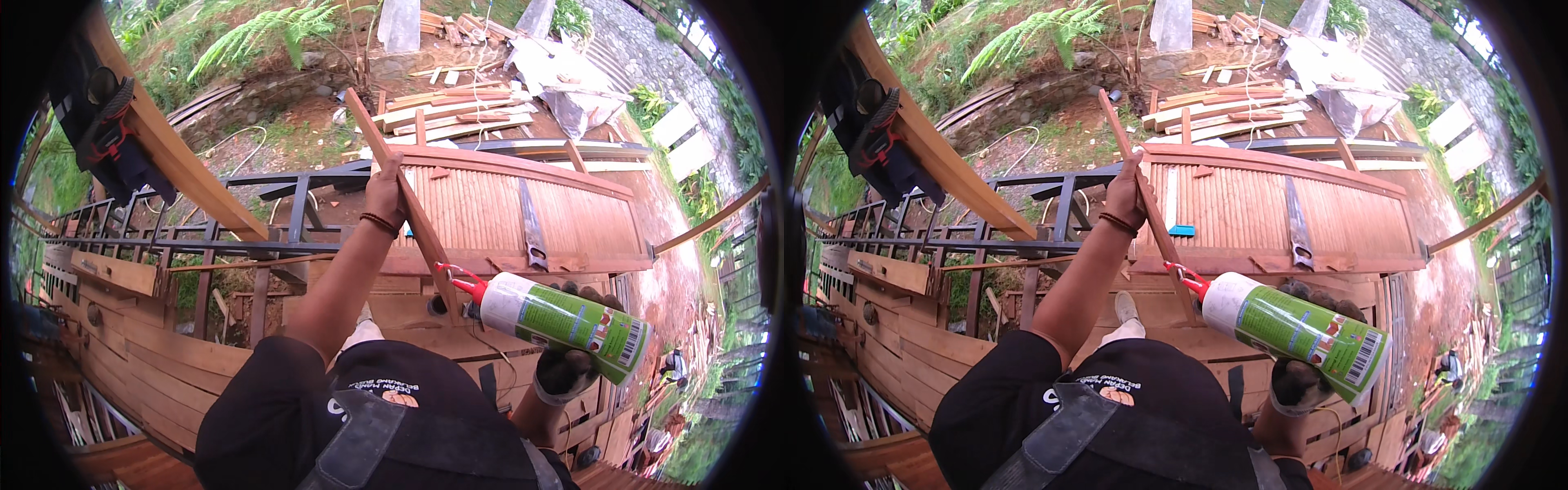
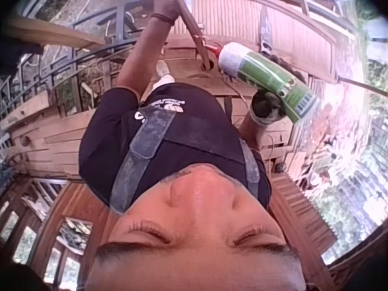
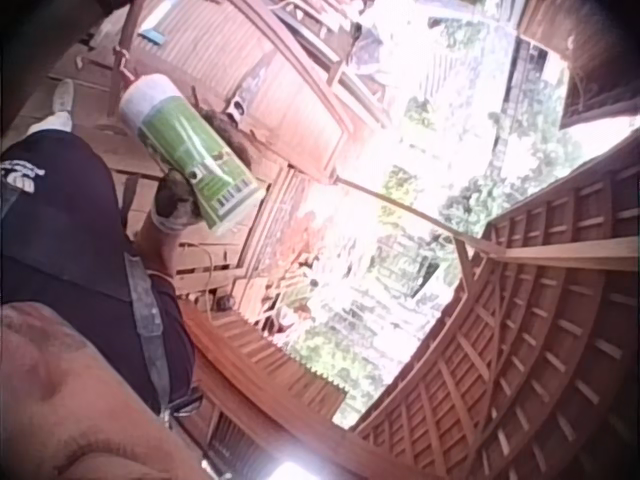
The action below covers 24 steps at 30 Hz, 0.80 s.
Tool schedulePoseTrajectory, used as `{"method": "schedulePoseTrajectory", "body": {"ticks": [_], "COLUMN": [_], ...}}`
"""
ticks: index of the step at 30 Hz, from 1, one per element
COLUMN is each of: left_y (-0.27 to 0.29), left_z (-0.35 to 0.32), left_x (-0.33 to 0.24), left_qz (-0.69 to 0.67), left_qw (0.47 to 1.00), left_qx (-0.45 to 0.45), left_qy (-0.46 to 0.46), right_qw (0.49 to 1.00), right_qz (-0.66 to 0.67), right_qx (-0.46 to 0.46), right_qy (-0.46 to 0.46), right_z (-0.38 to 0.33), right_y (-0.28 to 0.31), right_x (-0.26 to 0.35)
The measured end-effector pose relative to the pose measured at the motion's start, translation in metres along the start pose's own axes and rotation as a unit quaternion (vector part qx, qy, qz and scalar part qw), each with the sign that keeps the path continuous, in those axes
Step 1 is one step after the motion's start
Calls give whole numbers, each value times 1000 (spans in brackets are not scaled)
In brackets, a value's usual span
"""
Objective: The person assembles a wooden slatted panel by applying glue to the edges of wooden planks and securing them with a nail gun. They use a square ruler to align the planks and a sanding block to smooth the surface. The person also retrieves additional planks from a nearby pile and continues the assembly process.
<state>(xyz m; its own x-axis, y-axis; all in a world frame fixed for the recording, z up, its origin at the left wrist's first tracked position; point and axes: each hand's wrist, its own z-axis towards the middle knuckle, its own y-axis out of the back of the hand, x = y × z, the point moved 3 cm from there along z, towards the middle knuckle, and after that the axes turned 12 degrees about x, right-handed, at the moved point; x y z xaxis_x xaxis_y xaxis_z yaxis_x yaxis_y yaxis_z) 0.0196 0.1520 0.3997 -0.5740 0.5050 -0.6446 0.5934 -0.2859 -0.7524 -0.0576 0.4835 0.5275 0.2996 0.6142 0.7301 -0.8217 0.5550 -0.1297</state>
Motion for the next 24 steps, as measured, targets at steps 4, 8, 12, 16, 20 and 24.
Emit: {"method": "schedulePoseTrajectory", "body": {"ticks": [4, 8, 12, 16, 20, 24], "left_y": [10, -1, 8, 4, 10, 12], "left_z": [8, 5, 9, 6, 11, 13], "left_x": [1, -5, -6, -9, -7, -7], "left_qz": [-12, -24, -31, -29, -34, -48], "left_qw": [1000, 1000, 999, 1000, 999, 999], "left_qx": [5, -7, -4, 2, 1, 2], "left_qy": [2, -5, -6, -10, 4, 13], "right_qw": [1000, 1000, 998, 997, 997, 999], "right_qz": [-15, 1, 38, 42, 42, -11], "right_qx": [-7, -22, -52, -60, -64, -42], "right_qy": [2, -12, -9, -13, -11, -15], "right_z": [-8, -15, -16, -18, -22, -29], "right_y": [9, 14, 10, 13, 19, 28], "right_x": [-2, -2, -2, -1, -3, -7]}}
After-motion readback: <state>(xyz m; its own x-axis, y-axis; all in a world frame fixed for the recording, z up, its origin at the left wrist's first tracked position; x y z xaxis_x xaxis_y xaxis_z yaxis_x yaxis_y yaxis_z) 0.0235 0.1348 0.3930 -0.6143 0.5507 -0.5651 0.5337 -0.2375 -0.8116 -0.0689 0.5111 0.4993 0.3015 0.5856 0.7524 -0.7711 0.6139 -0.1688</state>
